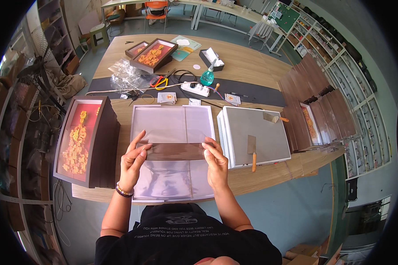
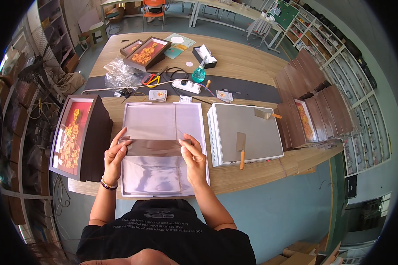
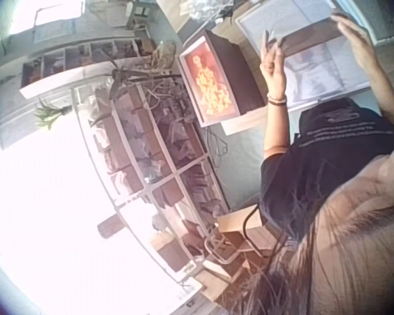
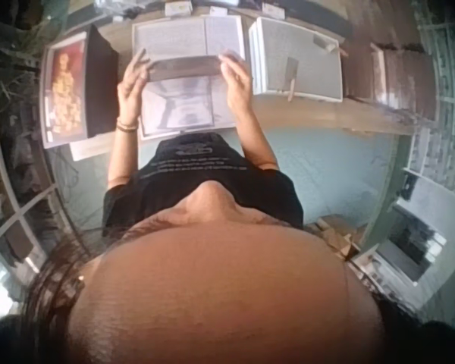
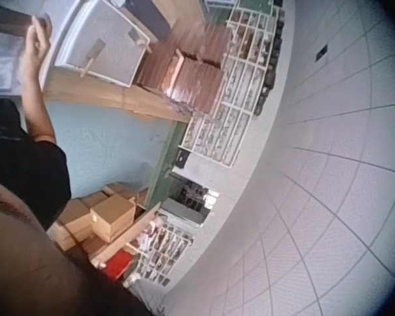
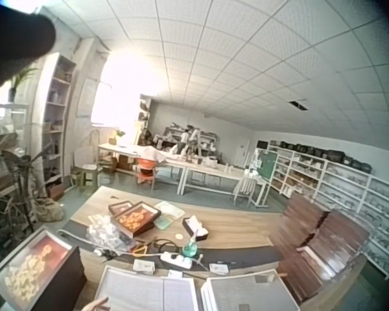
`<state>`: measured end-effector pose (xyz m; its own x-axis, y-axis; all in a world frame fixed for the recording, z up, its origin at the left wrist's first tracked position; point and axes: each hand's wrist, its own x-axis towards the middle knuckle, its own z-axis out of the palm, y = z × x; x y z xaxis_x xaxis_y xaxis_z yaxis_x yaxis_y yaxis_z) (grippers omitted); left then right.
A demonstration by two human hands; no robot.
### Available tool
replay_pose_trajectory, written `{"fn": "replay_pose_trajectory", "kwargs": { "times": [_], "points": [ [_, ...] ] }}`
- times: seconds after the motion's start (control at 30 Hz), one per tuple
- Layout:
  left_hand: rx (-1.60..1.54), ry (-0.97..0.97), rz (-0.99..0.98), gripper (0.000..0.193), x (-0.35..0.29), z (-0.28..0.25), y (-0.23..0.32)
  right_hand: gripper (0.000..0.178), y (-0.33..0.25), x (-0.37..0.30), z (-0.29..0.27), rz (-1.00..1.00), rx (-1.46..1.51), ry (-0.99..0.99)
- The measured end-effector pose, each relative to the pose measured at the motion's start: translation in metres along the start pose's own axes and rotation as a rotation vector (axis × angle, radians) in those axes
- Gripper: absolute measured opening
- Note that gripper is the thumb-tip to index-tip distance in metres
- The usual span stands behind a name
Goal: The person packages decorative gold-colored framed artworks by placing them into plastic sleeves, then into boxes.
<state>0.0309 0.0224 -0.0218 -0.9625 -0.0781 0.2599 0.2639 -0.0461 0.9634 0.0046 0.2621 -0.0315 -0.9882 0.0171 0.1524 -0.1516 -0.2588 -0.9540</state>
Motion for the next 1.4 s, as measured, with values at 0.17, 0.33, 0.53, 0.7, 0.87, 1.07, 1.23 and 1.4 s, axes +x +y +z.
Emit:
{"fn": "replay_pose_trajectory", "kwargs": {
  "times": [0.17, 0.33, 0.53, 0.7, 0.87, 1.07, 1.23, 1.4],
  "points": [
    [-0.196, 0.061, -0.023, 0.068, 0.005, 0.005, 0.002, 0.050, -0.010, 0.003, 0.006, 0.072, 0.071, 0.030],
    [-0.094, 0.067, -0.224, 0.080, 0.011, -0.012, 0.001, 0.065, -0.016, 0.013, 0.000, 0.122, -0.002, -0.023],
    [-0.014, -0.078, 0.001, 0.079, -0.022, -0.019, -0.014, 0.077, 0.004, -0.013, -0.029, -0.175, -0.108, -0.108],
    [0.242, 0.108, 0.188, 0.054, -0.036, -0.007, -0.033, 0.071, 0.015, -0.032, -0.031, -0.043, -0.150, -0.182],
    [0.351, 0.116, 0.250, 0.042, -0.027, -0.011, -0.030, 0.056, 0.018, -0.025, -0.028, -0.194, -0.362, -0.053],
    [0.270, 0.003, 0.188, 0.021, -0.013, -0.013, -0.011, 0.037, 0.001, -0.016, -0.023, -0.313, -0.451, -0.111],
    [0.212, 0.031, 0.155, 0.015, -0.010, -0.006, -0.004, 0.023, -0.009, -0.014, -0.013, -0.161, -0.288, -0.107],
    [0.136, -0.022, 0.056, 0.020, -0.008, -0.006, 0.006, 0.018, -0.016, -0.009, -0.016, -0.095, -0.276, -0.153]
  ]
}}
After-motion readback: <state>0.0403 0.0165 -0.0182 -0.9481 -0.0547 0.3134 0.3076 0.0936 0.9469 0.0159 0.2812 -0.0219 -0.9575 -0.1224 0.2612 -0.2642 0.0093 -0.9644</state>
